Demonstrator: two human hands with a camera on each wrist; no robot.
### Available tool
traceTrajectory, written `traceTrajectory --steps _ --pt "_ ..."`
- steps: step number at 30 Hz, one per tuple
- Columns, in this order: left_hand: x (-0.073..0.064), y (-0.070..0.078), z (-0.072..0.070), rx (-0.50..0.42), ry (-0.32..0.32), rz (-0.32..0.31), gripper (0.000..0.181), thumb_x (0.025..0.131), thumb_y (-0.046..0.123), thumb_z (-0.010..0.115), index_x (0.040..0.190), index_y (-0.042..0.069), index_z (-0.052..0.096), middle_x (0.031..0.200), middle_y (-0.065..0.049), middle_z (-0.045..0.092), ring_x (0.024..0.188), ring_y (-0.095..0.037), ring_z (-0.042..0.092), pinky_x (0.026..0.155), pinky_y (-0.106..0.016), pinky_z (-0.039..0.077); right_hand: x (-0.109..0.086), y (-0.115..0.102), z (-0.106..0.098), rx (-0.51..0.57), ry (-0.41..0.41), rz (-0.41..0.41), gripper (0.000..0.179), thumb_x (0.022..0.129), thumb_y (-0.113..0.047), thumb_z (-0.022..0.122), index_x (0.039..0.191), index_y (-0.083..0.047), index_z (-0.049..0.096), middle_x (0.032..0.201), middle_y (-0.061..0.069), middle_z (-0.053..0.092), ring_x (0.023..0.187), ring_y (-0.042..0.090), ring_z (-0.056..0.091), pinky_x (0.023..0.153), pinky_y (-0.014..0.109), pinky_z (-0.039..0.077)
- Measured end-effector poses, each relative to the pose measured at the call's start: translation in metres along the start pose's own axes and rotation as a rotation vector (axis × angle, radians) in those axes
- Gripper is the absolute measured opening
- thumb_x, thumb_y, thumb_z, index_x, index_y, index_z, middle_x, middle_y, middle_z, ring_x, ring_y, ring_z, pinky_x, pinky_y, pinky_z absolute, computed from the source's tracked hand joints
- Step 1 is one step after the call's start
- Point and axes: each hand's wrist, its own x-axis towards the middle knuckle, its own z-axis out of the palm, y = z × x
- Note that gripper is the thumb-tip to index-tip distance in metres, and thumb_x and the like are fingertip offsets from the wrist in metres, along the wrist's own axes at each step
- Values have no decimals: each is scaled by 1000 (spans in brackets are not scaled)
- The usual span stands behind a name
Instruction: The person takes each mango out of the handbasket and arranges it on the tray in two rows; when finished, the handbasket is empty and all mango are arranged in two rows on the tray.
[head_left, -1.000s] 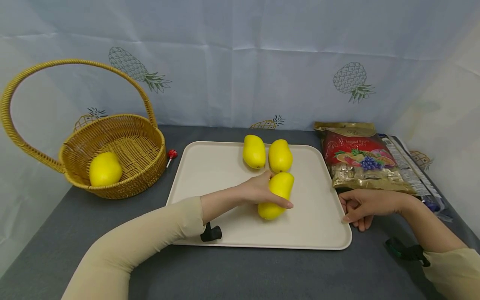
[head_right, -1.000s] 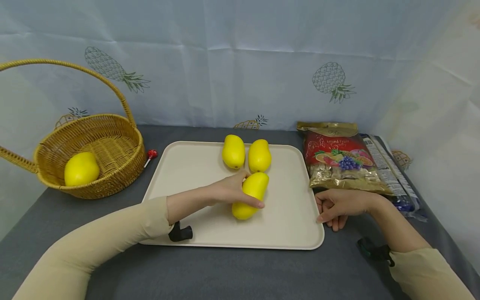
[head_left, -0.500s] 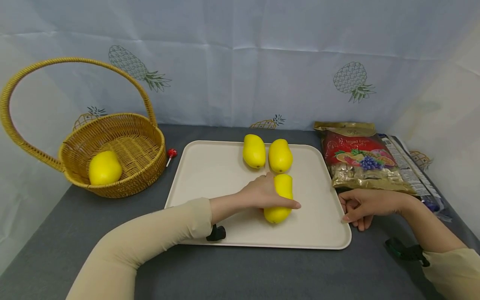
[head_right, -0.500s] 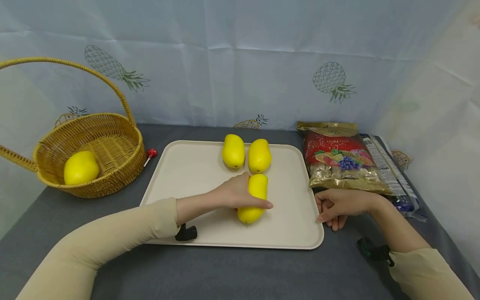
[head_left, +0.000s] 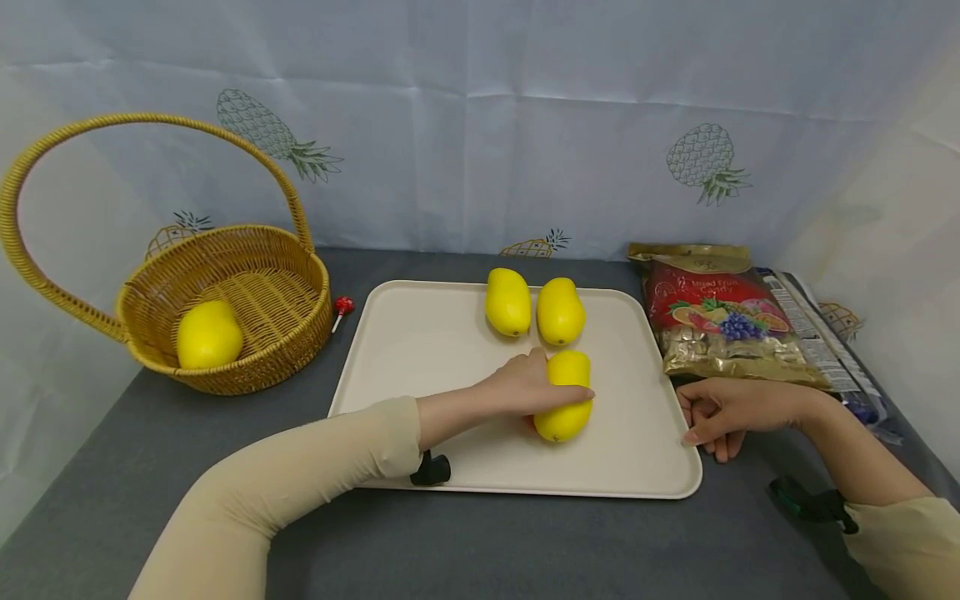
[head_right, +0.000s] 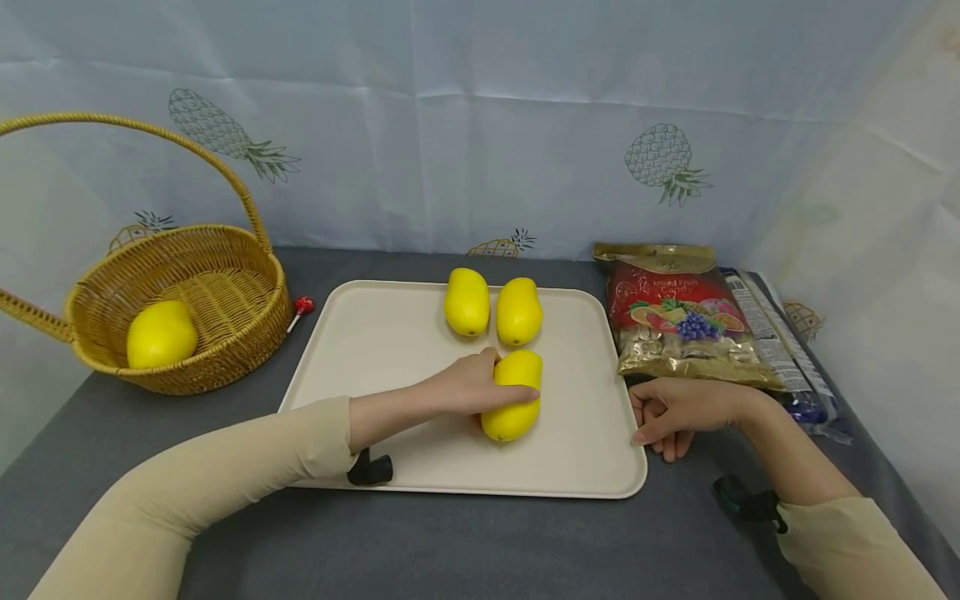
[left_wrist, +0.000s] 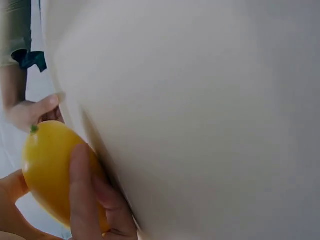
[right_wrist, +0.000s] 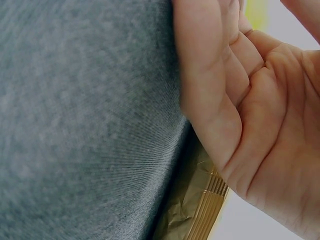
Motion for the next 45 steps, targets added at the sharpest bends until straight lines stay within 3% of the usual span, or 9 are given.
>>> traceTrajectory --steps 8,11,15,18,25,33,37,40,45 --pt "0 -3 -6 -216 -92 -59 44 89 48 65 104 7 55 89 -9 63 55 -19 65 52 -25 58 0 -1 0 6 -10 -6 18 101 -13 54 103 5 52 79 -1 66 66 8 69 59 31 61" --pt "1 -5 -7 -304 -119 -76 50 90 44 67 118 7 50 96 -10 61 58 -19 66 52 -25 58 0 -1 0 8 -13 -10 18 101 -13 53 103 5 52 79 -1 66 66 8 69 59 31 61" --pt "2 -6 -6 -404 -156 -72 67 92 39 66 142 11 31 104 -11 58 65 -19 67 52 -25 58 0 0 -1 4 -16 -14 17 101 -12 53 103 5 52 79 -2 66 66 8 69 59 31 61" --pt "1 -7 -6 -450 -185 -60 71 94 36 65 148 12 24 106 -12 57 68 -19 67 53 -24 58 0 0 -1 0 -15 -15 17 101 -12 53 103 5 52 79 -2 66 66 8 69 59 31 61" --pt "-1 -7 -7 -461 -202 -58 68 96 34 64 145 9 25 105 -12 57 66 -19 66 53 -23 58 0 1 -1 1 -16 -18 17 101 -12 53 103 5 51 78 -2 66 66 8 69 59 31 61" --pt "-3 -7 -8 -428 -214 -50 46 96 36 61 123 4 41 86 -11 63 55 -17 66 50 -23 57 0 2 -1 4 -17 -22 17 101 -12 53 103 5 52 79 -2 67 66 7 69 59 31 61" --pt "-4 -9 -12 -410 -222 -62 44 97 39 60 116 4 41 84 -12 57 53 -17 64 49 -24 57 0 1 -1 4 -12 -17 17 101 -12 53 103 5 52 79 -2 67 66 8 69 59 30 61" --pt "-6 -9 -17 -395 -225 -76 52 97 42 58 125 2 38 89 -13 53 57 -18 64 52 -27 59 0 1 0 2 -6 -14 17 101 -12 54 102 5 52 78 -2 66 66 8 69 59 30 60" --pt "-8 -8 -31 -369 -203 -101 74 98 45 56 151 5 24 114 -19 57 71 -22 68 59 -31 62 0 2 0 0 1 -8 18 101 -13 54 102 4 52 79 -1 66 66 9 69 59 31 60"
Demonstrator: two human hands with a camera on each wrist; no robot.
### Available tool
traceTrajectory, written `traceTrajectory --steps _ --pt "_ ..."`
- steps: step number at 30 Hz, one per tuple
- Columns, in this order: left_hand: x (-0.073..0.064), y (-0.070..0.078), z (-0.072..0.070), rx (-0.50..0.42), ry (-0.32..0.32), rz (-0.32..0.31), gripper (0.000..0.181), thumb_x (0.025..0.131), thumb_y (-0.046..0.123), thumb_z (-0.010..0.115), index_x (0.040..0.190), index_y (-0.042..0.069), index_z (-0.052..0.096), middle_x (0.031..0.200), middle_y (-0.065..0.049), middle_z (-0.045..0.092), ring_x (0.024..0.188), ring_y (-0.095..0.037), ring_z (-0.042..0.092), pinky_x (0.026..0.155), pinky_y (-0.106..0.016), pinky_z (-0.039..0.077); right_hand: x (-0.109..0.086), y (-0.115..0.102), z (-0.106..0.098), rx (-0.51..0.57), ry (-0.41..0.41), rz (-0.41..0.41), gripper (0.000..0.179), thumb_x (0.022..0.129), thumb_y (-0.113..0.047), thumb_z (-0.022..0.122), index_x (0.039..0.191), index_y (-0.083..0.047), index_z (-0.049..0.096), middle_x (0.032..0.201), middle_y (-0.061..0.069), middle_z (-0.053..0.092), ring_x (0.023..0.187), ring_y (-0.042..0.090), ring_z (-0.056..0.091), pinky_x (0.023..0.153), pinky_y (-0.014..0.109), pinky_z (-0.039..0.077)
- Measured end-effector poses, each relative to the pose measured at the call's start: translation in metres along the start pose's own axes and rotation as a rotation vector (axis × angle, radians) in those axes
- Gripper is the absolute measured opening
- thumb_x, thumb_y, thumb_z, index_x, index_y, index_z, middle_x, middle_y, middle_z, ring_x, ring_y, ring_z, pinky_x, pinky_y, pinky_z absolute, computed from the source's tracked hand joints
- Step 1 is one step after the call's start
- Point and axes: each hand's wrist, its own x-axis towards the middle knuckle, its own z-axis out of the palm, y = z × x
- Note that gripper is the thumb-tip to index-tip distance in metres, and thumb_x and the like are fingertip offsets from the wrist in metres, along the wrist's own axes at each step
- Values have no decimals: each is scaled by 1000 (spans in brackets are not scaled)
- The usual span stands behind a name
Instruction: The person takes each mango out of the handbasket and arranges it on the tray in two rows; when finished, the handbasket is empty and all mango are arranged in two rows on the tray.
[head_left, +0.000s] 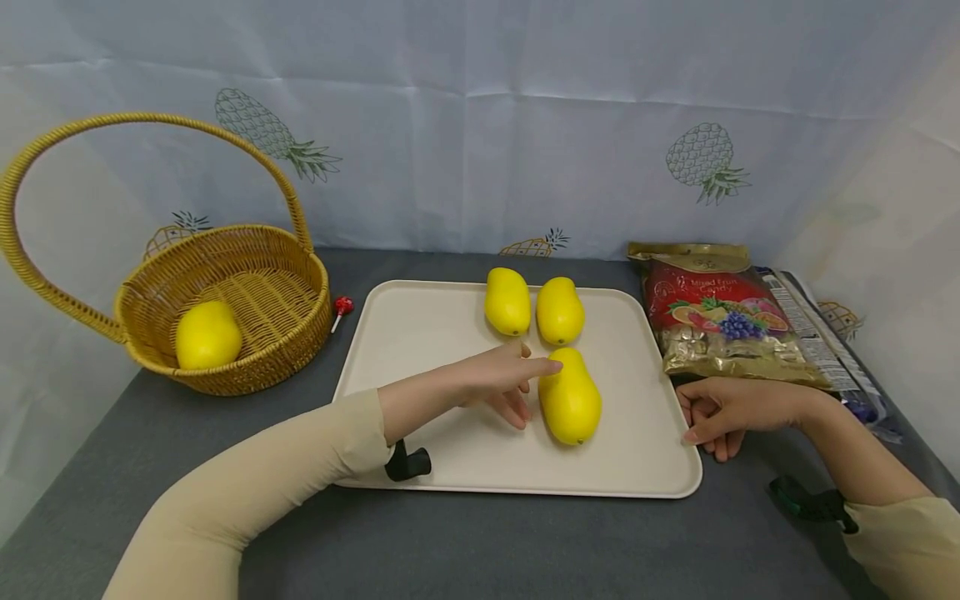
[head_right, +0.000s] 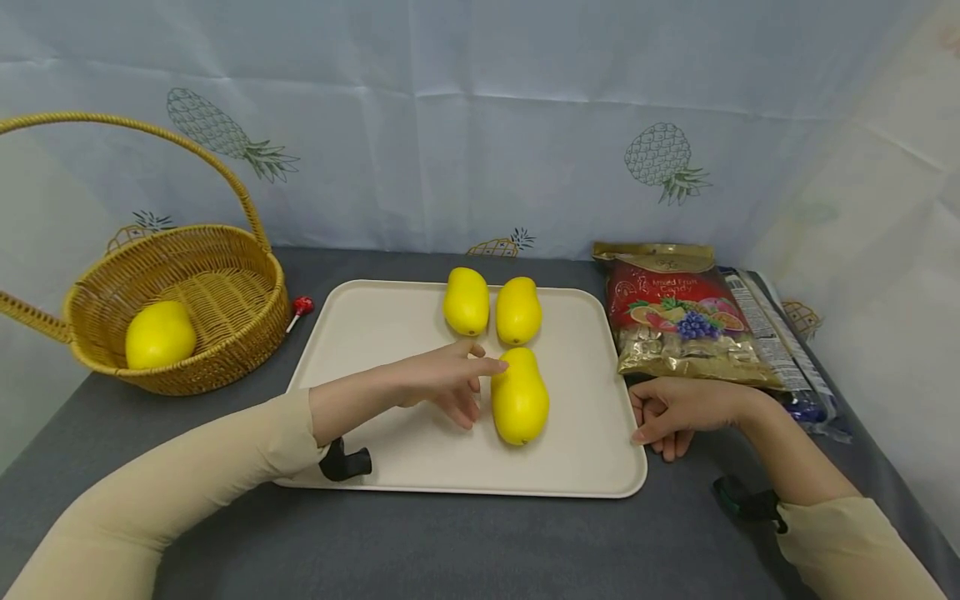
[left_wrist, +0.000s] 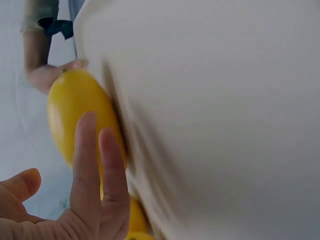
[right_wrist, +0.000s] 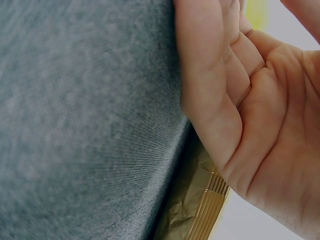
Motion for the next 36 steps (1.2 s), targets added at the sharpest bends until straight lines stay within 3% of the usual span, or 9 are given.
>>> traceTrajectory --steps 3,8,14,22,30,36 --pt "-6 4 -9 2 23 4 74 98 47 54 153 7 24 130 -21 53 85 -27 71 65 -33 63 0 0 0 2 -3 2 18 101 -13 54 103 4 52 79 -1 67 66 9 69 59 31 61" --pt "-22 13 -27 6 72 42 65 99 47 53 146 8 30 136 -22 49 102 -35 70 78 -43 63 1 -1 0 10 -6 7 18 101 -13 54 103 5 51 79 -1 67 66 9 70 59 30 61" --pt "-44 23 -49 22 144 116 68 102 45 49 153 10 20 144 -23 45 113 -39 66 87 -48 60 1 -3 0 27 -12 14 18 101 -13 54 103 5 51 80 -1 67 67 9 70 60 30 61" --pt "-76 29 -82 88 288 195 69 103 44 46 156 11 16 146 -17 42 111 -32 66 86 -39 62 1 -3 1 19 -13 7 18 101 -12 54 103 5 51 79 -1 67 66 9 70 59 31 61" --pt "-110 32 -121 137 405 213 72 103 45 44 158 10 12 156 -16 34 122 -33 59 95 -38 59 0 -3 1 16 -19 -1 17 101 -12 53 103 5 52 79 -1 67 66 8 69 59 30 61" --pt "-132 29 -152 142 480 213 76 101 52 42 158 11 12 155 -19 32 119 -28 59 94 -33 58 0 -3 1 10 -10 3 18 101 -12 54 104 5 52 80 0 67 66 10 69 60 33 61"
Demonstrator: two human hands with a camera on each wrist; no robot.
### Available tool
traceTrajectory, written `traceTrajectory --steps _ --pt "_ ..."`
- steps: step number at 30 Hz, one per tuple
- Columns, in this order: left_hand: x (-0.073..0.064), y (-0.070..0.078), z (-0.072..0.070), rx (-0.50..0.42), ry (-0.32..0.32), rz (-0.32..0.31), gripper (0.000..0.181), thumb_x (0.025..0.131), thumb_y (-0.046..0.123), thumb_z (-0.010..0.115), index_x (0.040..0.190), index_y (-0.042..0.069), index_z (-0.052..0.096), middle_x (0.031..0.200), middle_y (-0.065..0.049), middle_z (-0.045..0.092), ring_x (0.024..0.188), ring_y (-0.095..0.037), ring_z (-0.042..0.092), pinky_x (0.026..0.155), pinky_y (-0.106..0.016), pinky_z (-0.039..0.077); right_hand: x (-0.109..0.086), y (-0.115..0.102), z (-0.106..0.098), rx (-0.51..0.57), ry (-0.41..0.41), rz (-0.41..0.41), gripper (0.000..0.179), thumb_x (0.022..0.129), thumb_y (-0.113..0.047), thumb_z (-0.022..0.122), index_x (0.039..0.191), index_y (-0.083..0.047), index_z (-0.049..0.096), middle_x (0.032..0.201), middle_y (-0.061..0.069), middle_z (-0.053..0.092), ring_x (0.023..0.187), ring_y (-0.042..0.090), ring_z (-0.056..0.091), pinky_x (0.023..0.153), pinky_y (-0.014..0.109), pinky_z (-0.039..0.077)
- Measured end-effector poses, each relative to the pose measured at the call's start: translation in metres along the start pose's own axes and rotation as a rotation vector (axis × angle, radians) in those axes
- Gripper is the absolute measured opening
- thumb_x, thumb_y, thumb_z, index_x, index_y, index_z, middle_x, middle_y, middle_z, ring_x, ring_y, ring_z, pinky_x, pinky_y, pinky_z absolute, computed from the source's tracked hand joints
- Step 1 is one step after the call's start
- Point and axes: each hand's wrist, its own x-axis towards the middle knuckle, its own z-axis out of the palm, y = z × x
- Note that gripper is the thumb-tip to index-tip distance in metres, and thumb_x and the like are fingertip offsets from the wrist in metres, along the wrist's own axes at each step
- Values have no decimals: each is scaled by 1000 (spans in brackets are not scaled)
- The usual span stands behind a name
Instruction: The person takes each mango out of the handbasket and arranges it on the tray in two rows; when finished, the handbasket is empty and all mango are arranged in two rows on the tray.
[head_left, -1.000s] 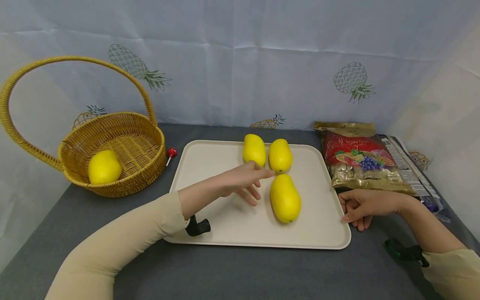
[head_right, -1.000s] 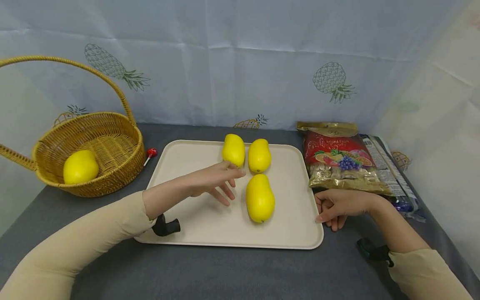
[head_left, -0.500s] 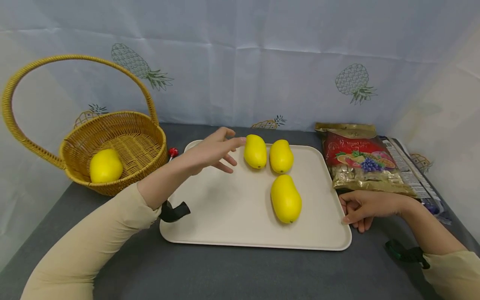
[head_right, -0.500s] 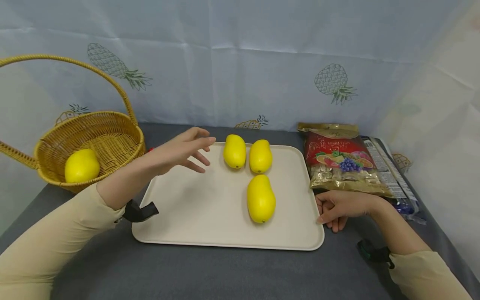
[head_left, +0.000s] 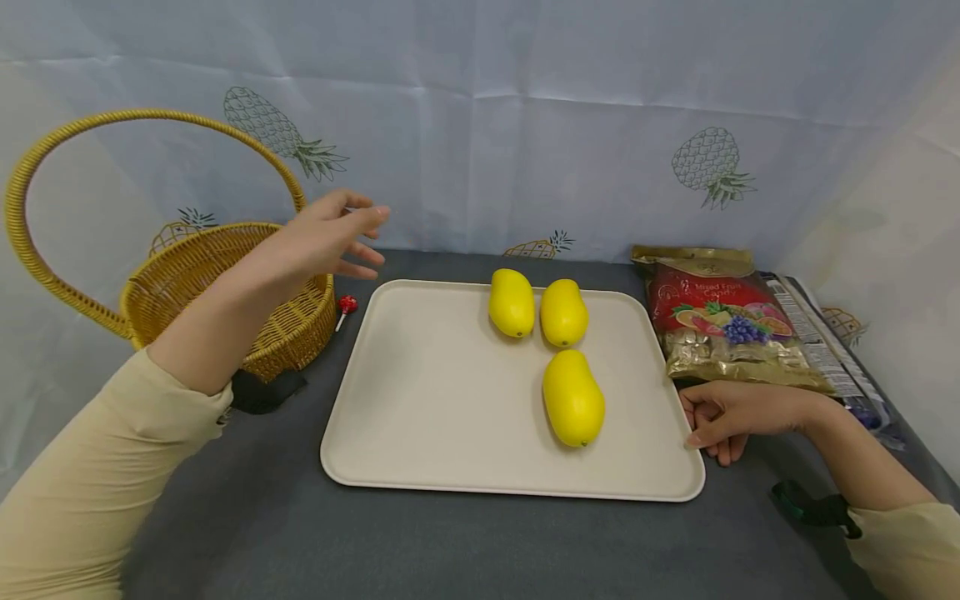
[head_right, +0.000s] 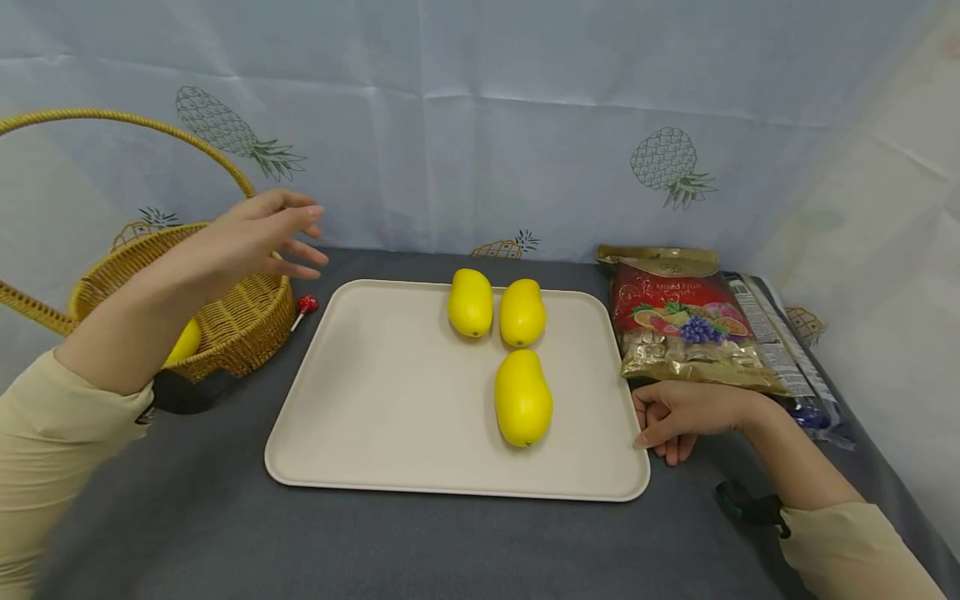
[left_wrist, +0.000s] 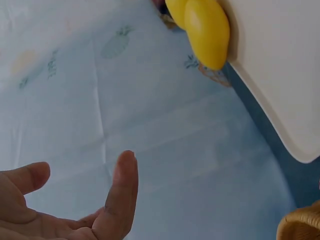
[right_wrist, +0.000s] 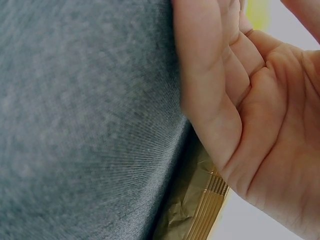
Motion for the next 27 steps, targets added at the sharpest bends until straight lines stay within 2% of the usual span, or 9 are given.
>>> traceTrajectory --steps 5,9,14,20,27 --pt "2 -14 -30 2 38 7 77 101 55 37 158 10 11 150 -21 32 106 -15 62 87 -25 60 0 0 0 4 3 7 18 101 -13 54 105 5 51 80 1 66 66 11 69 60 34 61" --pt "5 -28 -49 -3 76 -1 78 100 57 36 156 7 15 139 -12 40 100 -6 62 84 -21 59 0 1 -1 3 4 8 18 101 -13 54 105 5 51 80 1 66 66 11 69 60 34 61" --pt "9 -43 -70 -53 136 -20 80 99 59 37 154 6 15 123 1 42 101 -6 59 82 -16 57 1 1 0 -3 3 4 18 101 -13 54 104 5 51 80 0 66 66 10 69 60 33 61" --pt "16 -63 -92 -116 194 -41 82 99 58 37 159 12 6 118 7 43 96 -2 57 78 -12 56 1 2 0 0 1 2 18 101 -13 54 103 5 51 80 0 66 66 10 69 59 33 61" --pt "22 -86 -113 -174 227 -75 83 98 58 39 160 16 2 115 11 45 90 3 57 75 -10 54 1 2 -1 5 -6 -4 18 101 -12 54 104 5 51 80 0 66 66 9 69 59 33 61"
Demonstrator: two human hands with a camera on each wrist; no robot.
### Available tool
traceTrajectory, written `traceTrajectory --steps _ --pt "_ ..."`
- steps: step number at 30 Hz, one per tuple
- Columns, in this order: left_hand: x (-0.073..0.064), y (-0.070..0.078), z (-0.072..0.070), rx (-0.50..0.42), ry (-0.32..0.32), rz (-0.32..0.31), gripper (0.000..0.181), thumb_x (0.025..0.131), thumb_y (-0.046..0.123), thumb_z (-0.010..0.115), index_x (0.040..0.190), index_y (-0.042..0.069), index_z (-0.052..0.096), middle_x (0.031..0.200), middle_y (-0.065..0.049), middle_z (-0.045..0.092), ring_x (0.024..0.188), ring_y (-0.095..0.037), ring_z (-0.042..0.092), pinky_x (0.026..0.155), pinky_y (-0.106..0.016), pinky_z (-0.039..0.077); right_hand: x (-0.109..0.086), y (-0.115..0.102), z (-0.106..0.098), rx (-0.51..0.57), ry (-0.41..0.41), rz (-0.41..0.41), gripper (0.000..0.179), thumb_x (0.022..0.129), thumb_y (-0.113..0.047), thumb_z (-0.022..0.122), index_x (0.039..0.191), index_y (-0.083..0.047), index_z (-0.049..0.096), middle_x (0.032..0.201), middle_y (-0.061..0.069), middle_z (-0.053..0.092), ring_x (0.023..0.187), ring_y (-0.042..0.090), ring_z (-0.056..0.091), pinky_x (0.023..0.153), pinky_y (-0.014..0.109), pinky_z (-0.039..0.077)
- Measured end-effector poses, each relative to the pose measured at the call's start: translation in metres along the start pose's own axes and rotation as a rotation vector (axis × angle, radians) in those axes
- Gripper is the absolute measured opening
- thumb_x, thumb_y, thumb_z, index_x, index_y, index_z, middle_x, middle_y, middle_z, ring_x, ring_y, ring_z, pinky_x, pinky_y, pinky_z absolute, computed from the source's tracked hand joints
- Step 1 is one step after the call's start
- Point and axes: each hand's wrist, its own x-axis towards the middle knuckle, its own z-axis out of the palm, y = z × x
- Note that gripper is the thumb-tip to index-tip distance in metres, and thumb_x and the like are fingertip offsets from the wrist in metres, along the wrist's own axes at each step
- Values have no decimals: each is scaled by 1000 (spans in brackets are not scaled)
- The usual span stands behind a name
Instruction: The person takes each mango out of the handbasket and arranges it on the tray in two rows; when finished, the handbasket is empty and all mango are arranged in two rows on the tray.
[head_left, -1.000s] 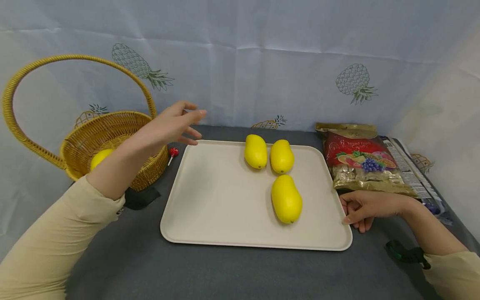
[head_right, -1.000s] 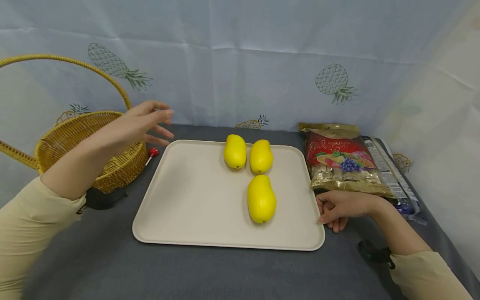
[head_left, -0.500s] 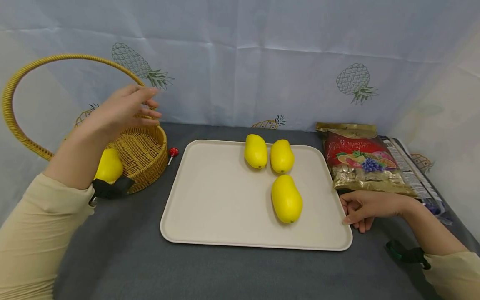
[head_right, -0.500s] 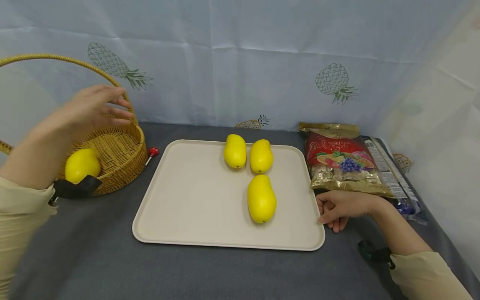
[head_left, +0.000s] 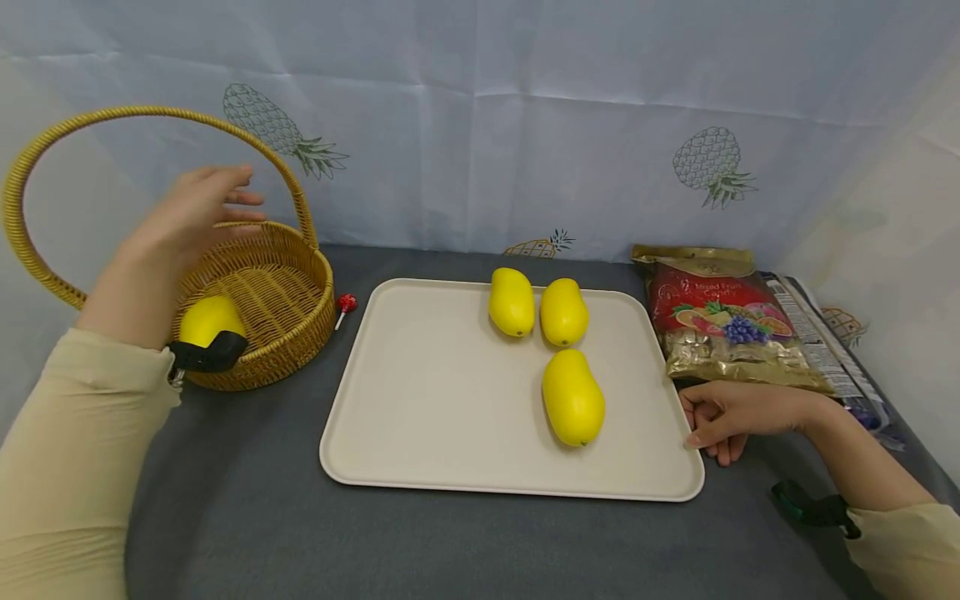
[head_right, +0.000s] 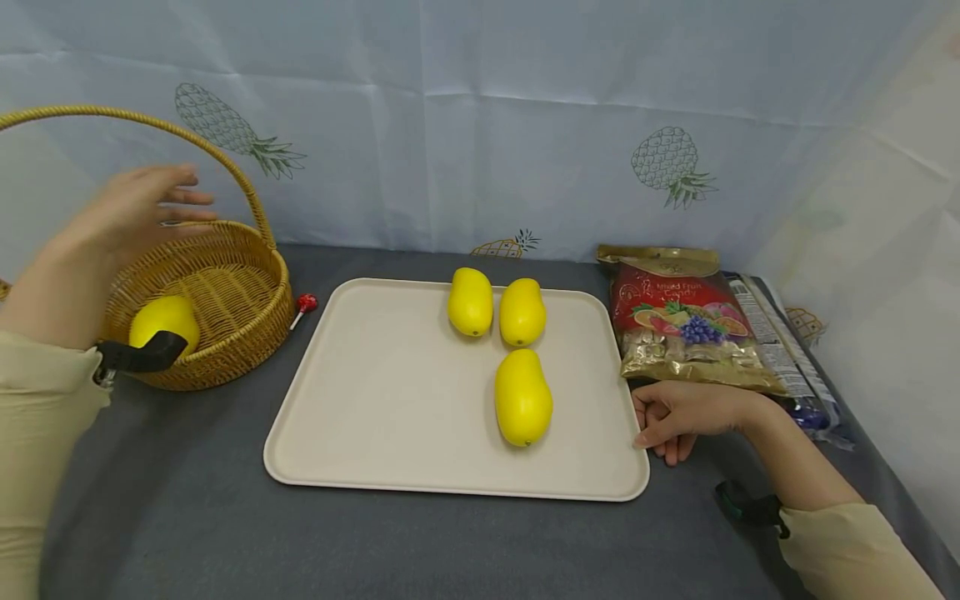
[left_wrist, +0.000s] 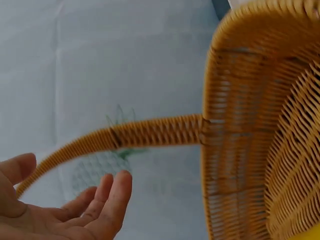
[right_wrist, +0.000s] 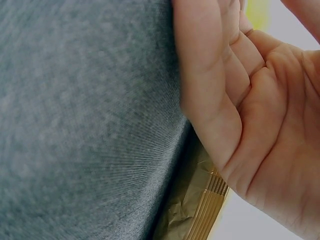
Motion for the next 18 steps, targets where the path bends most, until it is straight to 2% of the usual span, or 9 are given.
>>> traceTrajectory --steps 4,9,12,14,18 --pt "6 -12 -10 -34 33 -43 85 97 58 40 160 16 1 113 10 45 85 4 59 73 -10 54 0 -1 0 -4 -2 3 18 101 -12 54 104 5 52 80 -1 67 66 9 69 60 32 61" --pt "14 -26 -19 -209 55 -105 89 95 52 51 160 18 1 112 8 46 78 1 60 69 -12 55 0 -1 0 -8 -4 7 18 101 -12 54 104 5 52 80 -1 66 66 8 69 60 31 61" --pt "18 -33 -25 -269 53 -128 91 95 49 55 160 19 -2 110 8 47 76 0 60 68 -12 55 0 -1 0 -7 -6 7 18 101 -12 53 105 5 52 80 -2 67 67 8 69 60 32 61" --pt "19 -38 -29 -265 55 -142 92 94 49 57 160 18 0 104 11 50 75 0 60 68 -13 55 0 -1 0 -6 -6 7 18 101 -12 53 105 5 52 80 -2 67 67 8 69 60 32 61" --pt "20 -46 -36 -119 40 -166 90 94 53 53 160 16 5 87 19 55 73 2 60 69 -13 55 0 -1 -1 -7 -4 8 18 101 -12 53 104 5 52 80 -1 67 67 9 70 60 32 61"
